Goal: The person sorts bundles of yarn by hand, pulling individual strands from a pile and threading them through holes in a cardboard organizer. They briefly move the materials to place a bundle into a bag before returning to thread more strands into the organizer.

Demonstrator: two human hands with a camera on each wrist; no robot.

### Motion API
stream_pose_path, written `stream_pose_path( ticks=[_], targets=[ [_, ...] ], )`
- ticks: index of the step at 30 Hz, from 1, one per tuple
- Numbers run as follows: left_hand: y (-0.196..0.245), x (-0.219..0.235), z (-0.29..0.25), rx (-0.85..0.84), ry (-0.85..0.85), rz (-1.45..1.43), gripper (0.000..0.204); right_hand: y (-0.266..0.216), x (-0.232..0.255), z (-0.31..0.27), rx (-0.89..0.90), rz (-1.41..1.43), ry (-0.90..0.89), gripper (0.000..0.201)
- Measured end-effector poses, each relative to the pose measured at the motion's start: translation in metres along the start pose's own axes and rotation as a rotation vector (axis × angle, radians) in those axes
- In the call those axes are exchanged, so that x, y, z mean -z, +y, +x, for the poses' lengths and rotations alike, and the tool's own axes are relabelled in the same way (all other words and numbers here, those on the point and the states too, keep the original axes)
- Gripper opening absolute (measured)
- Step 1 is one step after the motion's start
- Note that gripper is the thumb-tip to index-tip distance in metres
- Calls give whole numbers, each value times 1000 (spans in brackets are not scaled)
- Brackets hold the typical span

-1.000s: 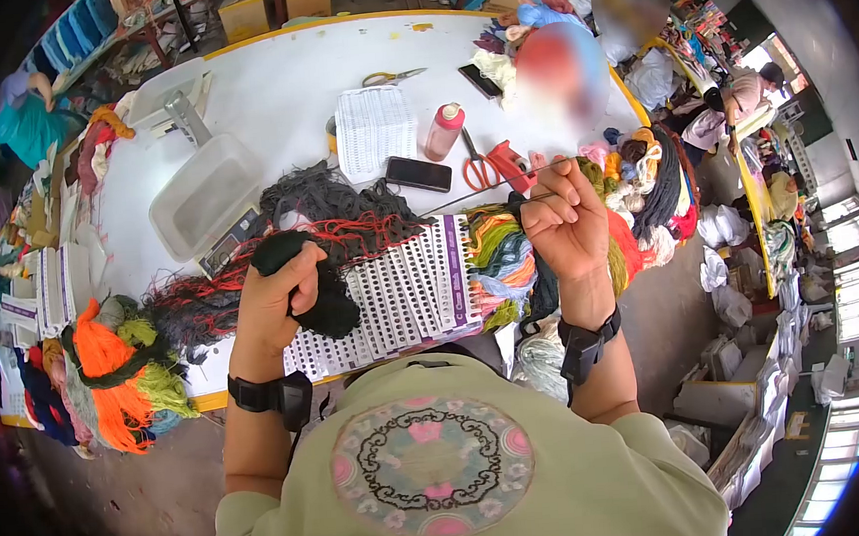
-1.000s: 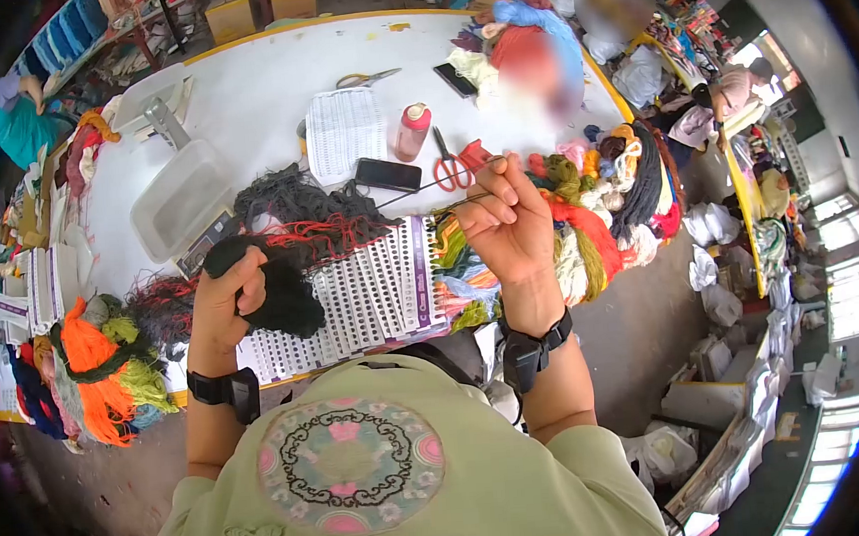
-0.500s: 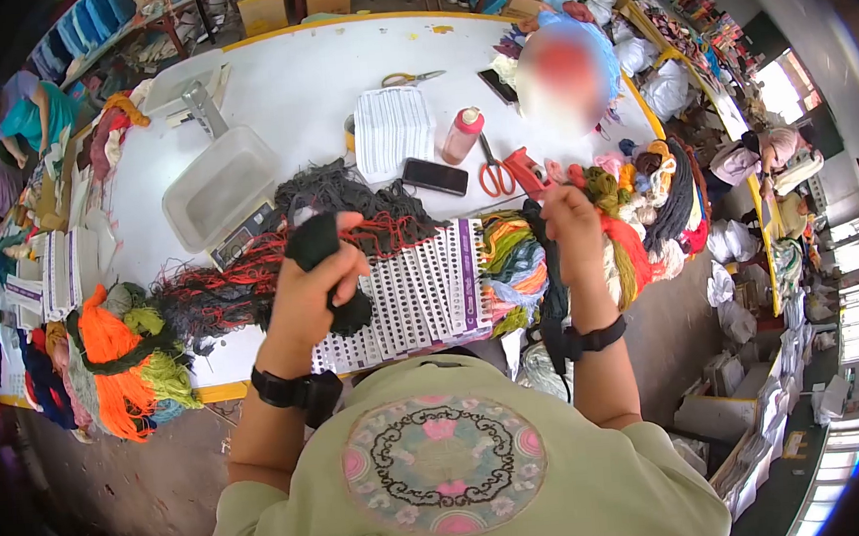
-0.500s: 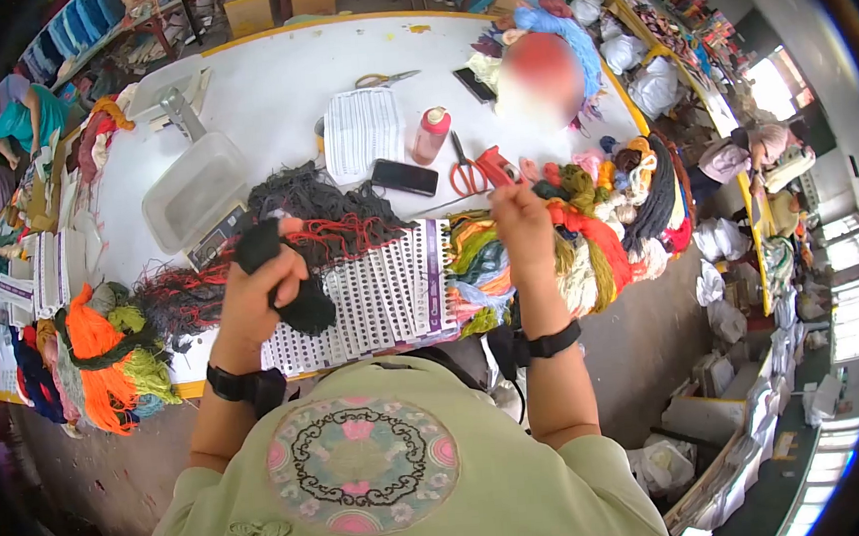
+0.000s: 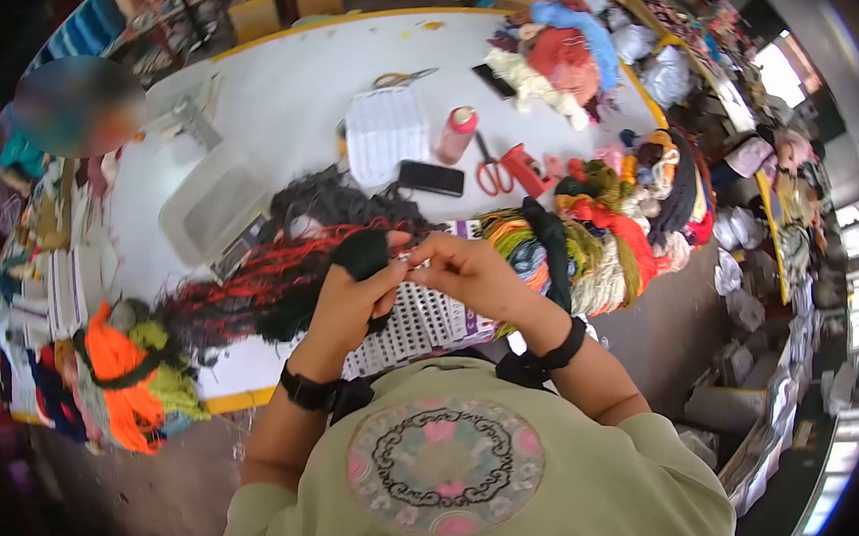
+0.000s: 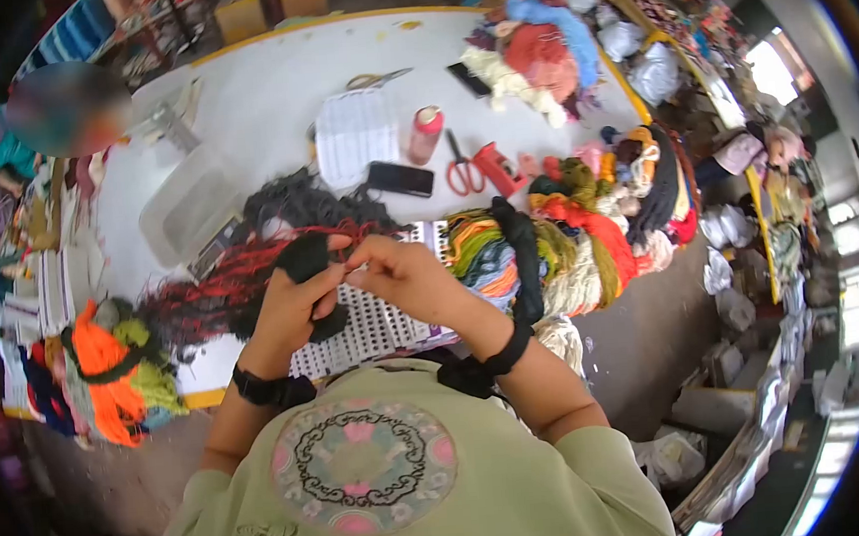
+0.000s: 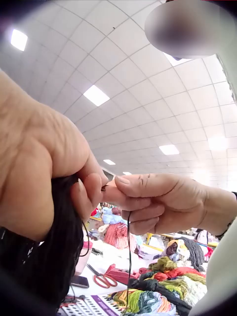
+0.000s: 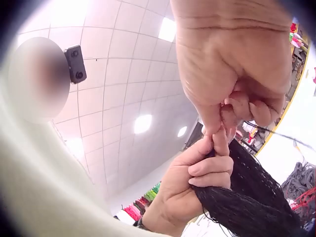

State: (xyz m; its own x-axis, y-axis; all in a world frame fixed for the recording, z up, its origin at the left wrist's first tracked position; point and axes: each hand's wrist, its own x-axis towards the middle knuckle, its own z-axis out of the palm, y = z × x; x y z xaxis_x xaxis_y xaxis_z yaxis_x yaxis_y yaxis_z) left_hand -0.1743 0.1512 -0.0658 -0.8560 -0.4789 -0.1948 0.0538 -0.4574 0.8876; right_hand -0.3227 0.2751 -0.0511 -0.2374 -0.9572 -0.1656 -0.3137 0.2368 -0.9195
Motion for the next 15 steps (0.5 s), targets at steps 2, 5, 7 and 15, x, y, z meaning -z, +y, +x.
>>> stream_pose_path(
  ticks=[2,5,7,15],
  targets=[
    [-2,0,2,3,38,-10,34,26,-5,6,87,434,103,9],
    [-7,6,6,-8,64,-34,30,36,6,9,-9,451,177,7],
    [-7,8,6,39,93,-91,29,18,14,5,-128,572,144,6],
    [-23,-4,16,116,59,-178,24,24,18,13,-204,695,136,9]
  ],
)
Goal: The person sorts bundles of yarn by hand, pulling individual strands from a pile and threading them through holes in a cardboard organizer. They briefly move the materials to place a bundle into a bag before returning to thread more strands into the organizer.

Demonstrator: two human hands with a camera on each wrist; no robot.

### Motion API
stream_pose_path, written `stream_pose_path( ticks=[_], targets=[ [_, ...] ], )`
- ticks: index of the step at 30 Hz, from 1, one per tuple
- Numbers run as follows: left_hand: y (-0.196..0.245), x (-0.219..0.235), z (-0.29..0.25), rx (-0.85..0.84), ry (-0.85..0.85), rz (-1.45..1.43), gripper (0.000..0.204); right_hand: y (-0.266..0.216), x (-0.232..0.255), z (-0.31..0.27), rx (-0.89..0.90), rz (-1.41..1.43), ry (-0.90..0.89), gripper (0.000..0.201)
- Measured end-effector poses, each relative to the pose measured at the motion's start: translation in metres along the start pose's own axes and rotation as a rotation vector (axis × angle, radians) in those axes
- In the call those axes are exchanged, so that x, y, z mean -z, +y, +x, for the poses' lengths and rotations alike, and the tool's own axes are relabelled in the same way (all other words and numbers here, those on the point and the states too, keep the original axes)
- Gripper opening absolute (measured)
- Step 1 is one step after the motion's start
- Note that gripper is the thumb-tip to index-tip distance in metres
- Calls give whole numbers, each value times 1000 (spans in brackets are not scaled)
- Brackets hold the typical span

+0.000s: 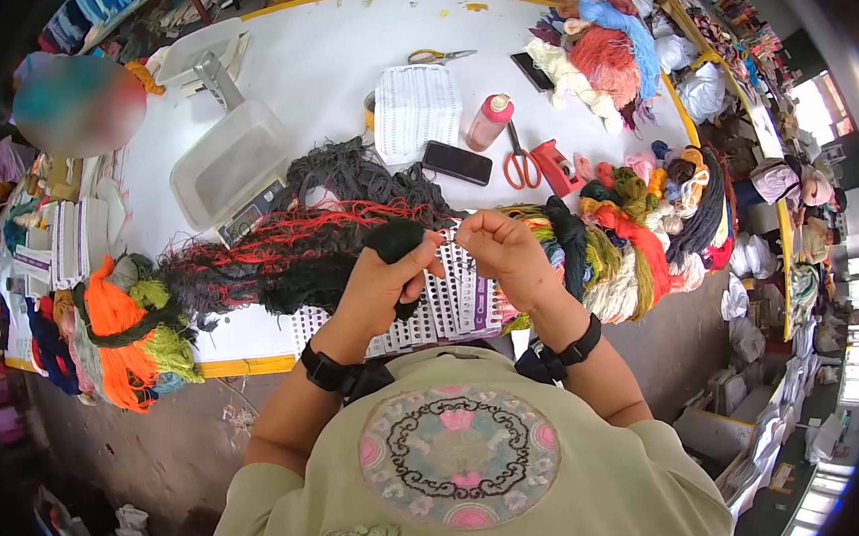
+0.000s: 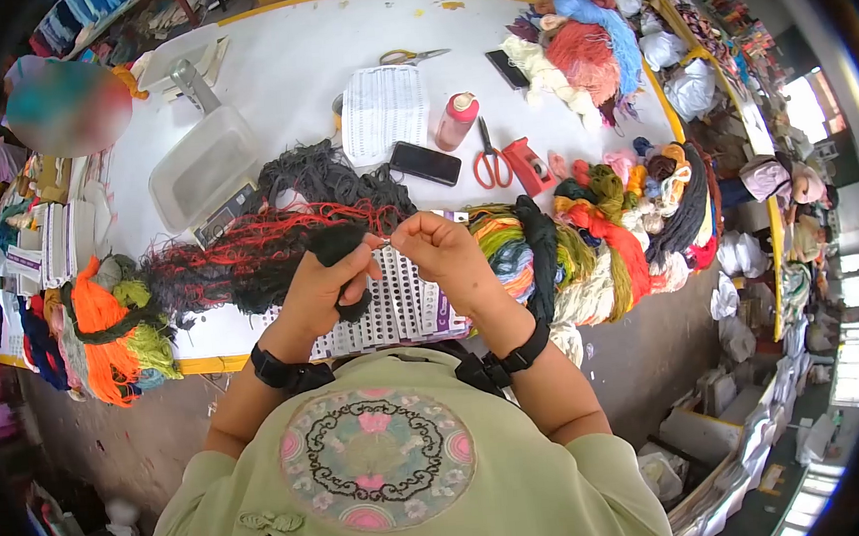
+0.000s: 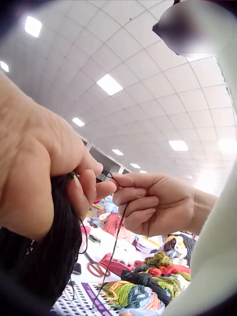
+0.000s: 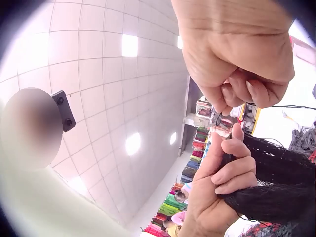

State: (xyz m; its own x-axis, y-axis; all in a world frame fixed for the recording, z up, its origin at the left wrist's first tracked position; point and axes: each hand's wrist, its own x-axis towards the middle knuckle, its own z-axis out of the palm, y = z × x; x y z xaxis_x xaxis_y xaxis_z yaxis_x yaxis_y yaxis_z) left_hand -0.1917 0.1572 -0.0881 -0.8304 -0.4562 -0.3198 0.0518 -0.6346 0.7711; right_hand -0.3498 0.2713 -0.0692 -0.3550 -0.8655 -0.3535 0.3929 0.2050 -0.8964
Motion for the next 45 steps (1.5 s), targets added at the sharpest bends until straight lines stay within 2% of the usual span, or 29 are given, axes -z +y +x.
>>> stream_pose_path(
  ticks=[3,10,12,15,16,18,19,21,22,25,27,29,32,36,39,45],
  targets=[
    [-2,-3,5,-5,1,33,21,3,5,4,-21,-52,-73,9],
    [-5,-3,15,1,43,149,22,11,16,16,-73,-138,-60,9],
    [-7,-2,20,-12,58,172,23,20,23,21,17,-349,-134,10],
    [-14,6,30,-15,75,192,19,22,31,30,-7,-192,-84,9],
    [-14,12,32,-11,142,226,18,25,37,34,-21,-187,-86,9],
    [-18,35,36,-20,309,232,17,36,60,46,-134,-111,39,6],
    [-17,54,34,-142,338,353,19,47,74,51,-112,-197,63,7],
    [-21,99,30,-146,500,242,20,76,105,59,-117,-251,78,7],
    [-20,109,33,-88,601,97,20,81,111,62,-109,-310,97,7],
    [-41,108,50,6,652,78,21,107,125,77,-123,-371,61,8],
    [-75,108,70,182,610,129,24,128,129,96,-49,-553,18,13],
    [-110,105,89,247,581,173,28,135,123,113,-50,-619,-35,12],
    [-153,109,113,246,599,178,28,154,119,138,-6,-694,-86,14],
    [-163,94,131,230,595,191,25,165,119,154,33,-813,-171,15],
    [-167,85,140,300,544,449,31,166,121,157,64,-832,-158,14],
    [-163,78,151,389,535,518,32,163,128,159,67,-841,-172,14]
  ],
)
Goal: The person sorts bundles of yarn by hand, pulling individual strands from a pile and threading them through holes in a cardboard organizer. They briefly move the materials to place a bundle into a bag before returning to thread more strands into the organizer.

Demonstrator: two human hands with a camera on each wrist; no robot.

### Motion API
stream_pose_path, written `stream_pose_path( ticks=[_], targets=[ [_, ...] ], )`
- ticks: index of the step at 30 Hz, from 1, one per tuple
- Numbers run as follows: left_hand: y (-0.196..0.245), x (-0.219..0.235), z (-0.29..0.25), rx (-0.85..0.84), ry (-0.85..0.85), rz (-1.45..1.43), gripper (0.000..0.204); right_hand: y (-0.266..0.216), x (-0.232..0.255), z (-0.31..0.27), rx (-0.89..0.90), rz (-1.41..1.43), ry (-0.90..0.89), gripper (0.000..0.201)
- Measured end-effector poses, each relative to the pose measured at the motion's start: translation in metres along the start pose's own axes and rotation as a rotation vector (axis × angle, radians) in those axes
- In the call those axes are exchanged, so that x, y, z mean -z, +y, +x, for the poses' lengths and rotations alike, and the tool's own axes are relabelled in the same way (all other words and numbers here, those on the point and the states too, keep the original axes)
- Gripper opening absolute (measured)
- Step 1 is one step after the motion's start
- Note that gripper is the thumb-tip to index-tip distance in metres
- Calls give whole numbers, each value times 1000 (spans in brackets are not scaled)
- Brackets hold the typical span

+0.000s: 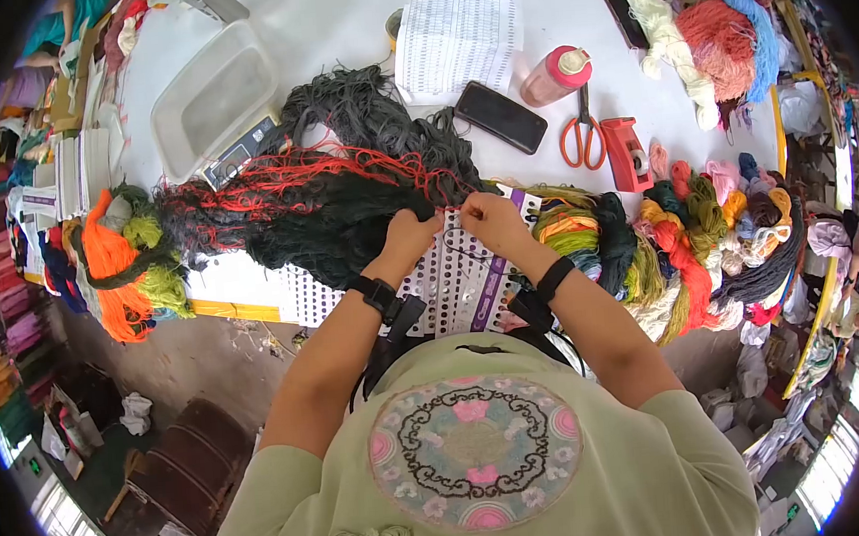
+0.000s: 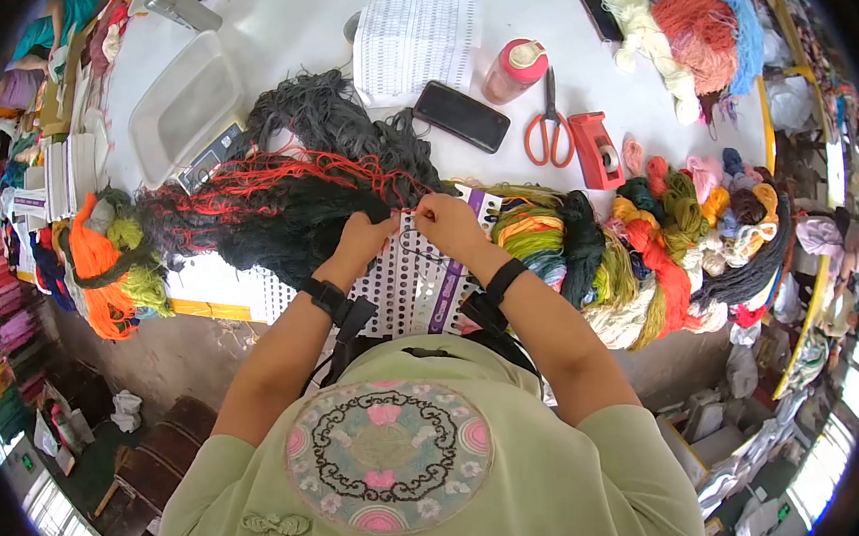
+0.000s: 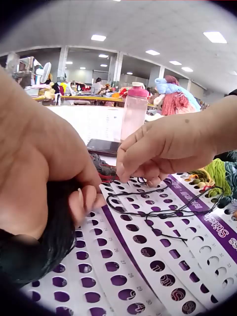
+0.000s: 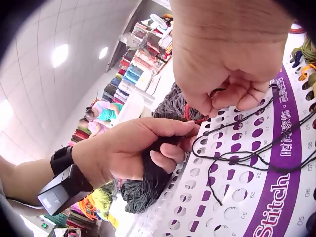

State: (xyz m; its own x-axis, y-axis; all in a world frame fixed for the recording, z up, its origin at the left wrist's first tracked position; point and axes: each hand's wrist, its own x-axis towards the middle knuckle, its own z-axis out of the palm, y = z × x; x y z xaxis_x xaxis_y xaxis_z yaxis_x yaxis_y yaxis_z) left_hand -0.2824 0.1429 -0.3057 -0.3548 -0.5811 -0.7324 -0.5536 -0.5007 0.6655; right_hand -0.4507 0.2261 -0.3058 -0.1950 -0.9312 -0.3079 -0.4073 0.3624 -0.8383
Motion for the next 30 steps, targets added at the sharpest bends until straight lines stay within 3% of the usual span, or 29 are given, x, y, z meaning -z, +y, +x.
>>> stream_pose_path(
  ticks=[12,15,19,21,23,25,30],
  targets=[
    [4,-2,9,-10,-210,-242,17,-3,1,2,25,-20,5,12],
    [7,-1,13,21,-263,-157,10,-1,3,1,38,-2,-5,12],
    [7,4,15,-8,-268,-34,13,1,4,0,-38,54,-34,14],
    [5,13,13,-129,-102,88,19,1,5,-1,-89,98,-49,15],
    [21,23,-3,-100,-77,17,25,1,9,1,-184,36,-85,15],
    [22,25,-11,3,-122,-211,28,3,8,2,-168,35,-84,16],
    [23,13,-24,90,-205,-445,22,0,5,1,-118,-22,-60,18]
  ],
)
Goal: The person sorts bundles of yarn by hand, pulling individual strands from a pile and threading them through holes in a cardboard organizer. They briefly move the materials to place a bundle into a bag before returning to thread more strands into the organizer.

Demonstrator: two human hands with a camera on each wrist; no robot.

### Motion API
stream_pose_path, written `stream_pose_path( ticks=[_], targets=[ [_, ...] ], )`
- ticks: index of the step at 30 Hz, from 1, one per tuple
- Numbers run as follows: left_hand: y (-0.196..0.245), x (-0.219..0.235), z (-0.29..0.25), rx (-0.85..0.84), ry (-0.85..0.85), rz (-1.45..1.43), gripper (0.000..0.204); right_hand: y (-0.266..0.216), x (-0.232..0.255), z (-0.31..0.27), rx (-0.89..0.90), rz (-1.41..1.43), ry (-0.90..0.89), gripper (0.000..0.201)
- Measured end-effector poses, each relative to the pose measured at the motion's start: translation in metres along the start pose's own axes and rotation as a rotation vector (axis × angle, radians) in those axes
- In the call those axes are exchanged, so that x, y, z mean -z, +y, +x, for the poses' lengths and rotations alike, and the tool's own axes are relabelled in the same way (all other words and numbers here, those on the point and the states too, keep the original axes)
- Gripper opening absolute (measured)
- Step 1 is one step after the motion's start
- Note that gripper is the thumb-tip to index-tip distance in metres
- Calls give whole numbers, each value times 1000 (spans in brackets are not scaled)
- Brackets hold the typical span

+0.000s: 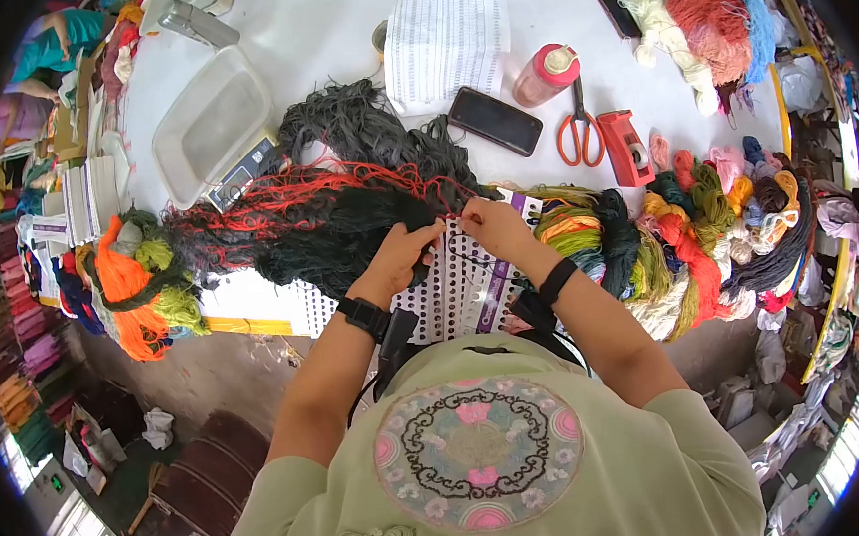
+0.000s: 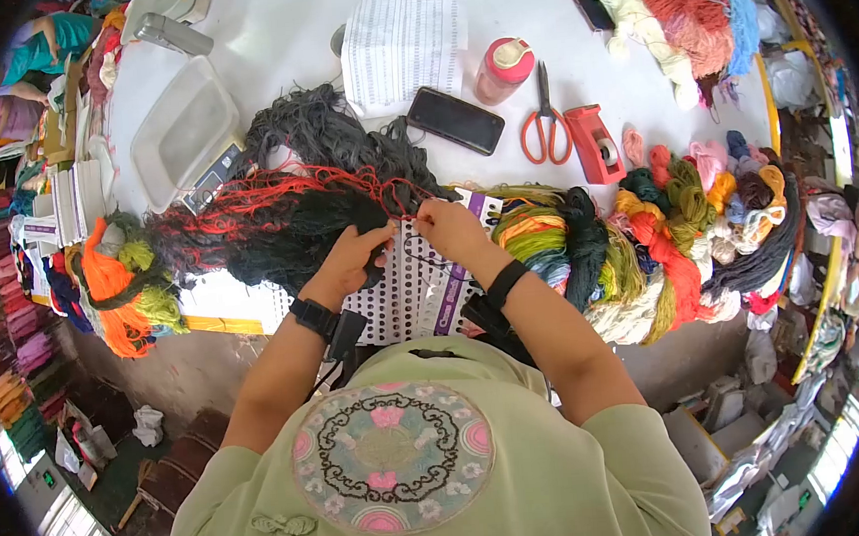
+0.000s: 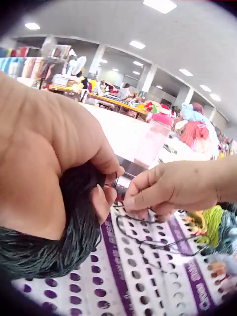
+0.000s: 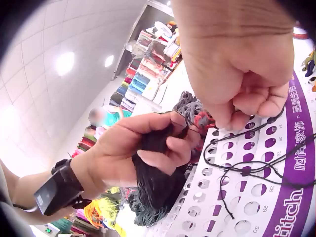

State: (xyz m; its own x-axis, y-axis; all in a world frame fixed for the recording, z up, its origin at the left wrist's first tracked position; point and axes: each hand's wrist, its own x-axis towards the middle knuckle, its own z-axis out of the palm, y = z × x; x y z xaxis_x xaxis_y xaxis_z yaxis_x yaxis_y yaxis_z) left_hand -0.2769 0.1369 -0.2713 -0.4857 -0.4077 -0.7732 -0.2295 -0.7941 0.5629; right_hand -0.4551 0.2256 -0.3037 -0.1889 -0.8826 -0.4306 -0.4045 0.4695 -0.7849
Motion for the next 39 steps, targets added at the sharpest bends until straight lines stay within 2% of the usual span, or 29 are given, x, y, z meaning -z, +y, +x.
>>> stream_pose_path(
  ticks=[1,2,3,4,6,8,10,12,14,15,16,17,18,19,20,21,23,25,27,29,31,33,34,35,37,39],
  targets=[
    [4,-1,-2,-2,-4,2,22,0,0,-1,24,-105,28,20],
    [8,-2,-4,-8,-109,-159,18,1,0,-2,46,-210,54,22],
    [14,-4,-9,-13,-213,-320,14,0,1,-4,46,-211,56,22],
    [17,-5,-10,28,-256,-341,11,-2,2,-4,1,-157,56,24],
    [17,-7,-9,19,-275,-249,13,-9,7,-5,-38,-103,55,26],
    [14,-11,-6,13,-298,-156,15,-20,17,-4,-110,-150,-108,30],
    [7,-14,-1,3,-191,227,19,-9,9,-1,-59,-41,-68,32],
    [1,-15,4,-26,-185,334,19,-7,10,-1,-7,67,-28,33],
    [-2,-14,7,-56,-179,441,20,-25,22,-6,-116,243,-195,28],
    [-3,-14,8,-169,-121,587,19,-20,22,-5,-116,241,-195,28],
    [-5,-12,9,-283,-60,731,18,-12,21,-2,117,46,-49,27],
    [-12,-5,16,-283,-59,731,18,-6,20,0,349,-148,98,30],
    [-26,9,29,-405,91,891,19,-3,19,-2,350,-147,98,30],
    [-21,14,27,-527,244,1049,20,-1,18,-5,266,-308,63,37],
    [-15,22,23,-389,294,1020,27,0,17,-7,180,-468,29,45],
    [16,13,-3,-227,156,733,27,0,16,-9,181,-466,33,45],
    [43,23,-26,-43,89,125,24,-2,13,-14,128,-577,-72,54],
    [67,48,-47,-20,7,-129,16,-5,12,-13,103,-591,-73,56],
    [82,70,-66,-75,57,-220,12,-6,10,-13,76,-606,-73,59],
    [101,91,-88,-206,51,-307,12,-5,7,-13,68,-638,-60,62],
    [116,117,-103,-400,123,-386,16,-5,7,-13,64,-646,-59,62],
    [128,127,-114,-596,300,-551,19,-6,5,-14,61,-653,-56,63],
    [129,124,-118,-710,484,-391,28,-5,5,-14,53,-655,-58,63],
    [129,120,-122,-714,483,-391,28,-6,5,-14,47,-656,-60,62],
    [128,109,-134,-540,623,186,36,-4,3,-18,68,-637,-19,62],
    [114,78,-140,-484,393,219,38,-10,-1,-23,97,-620,24,61]
  ],
)
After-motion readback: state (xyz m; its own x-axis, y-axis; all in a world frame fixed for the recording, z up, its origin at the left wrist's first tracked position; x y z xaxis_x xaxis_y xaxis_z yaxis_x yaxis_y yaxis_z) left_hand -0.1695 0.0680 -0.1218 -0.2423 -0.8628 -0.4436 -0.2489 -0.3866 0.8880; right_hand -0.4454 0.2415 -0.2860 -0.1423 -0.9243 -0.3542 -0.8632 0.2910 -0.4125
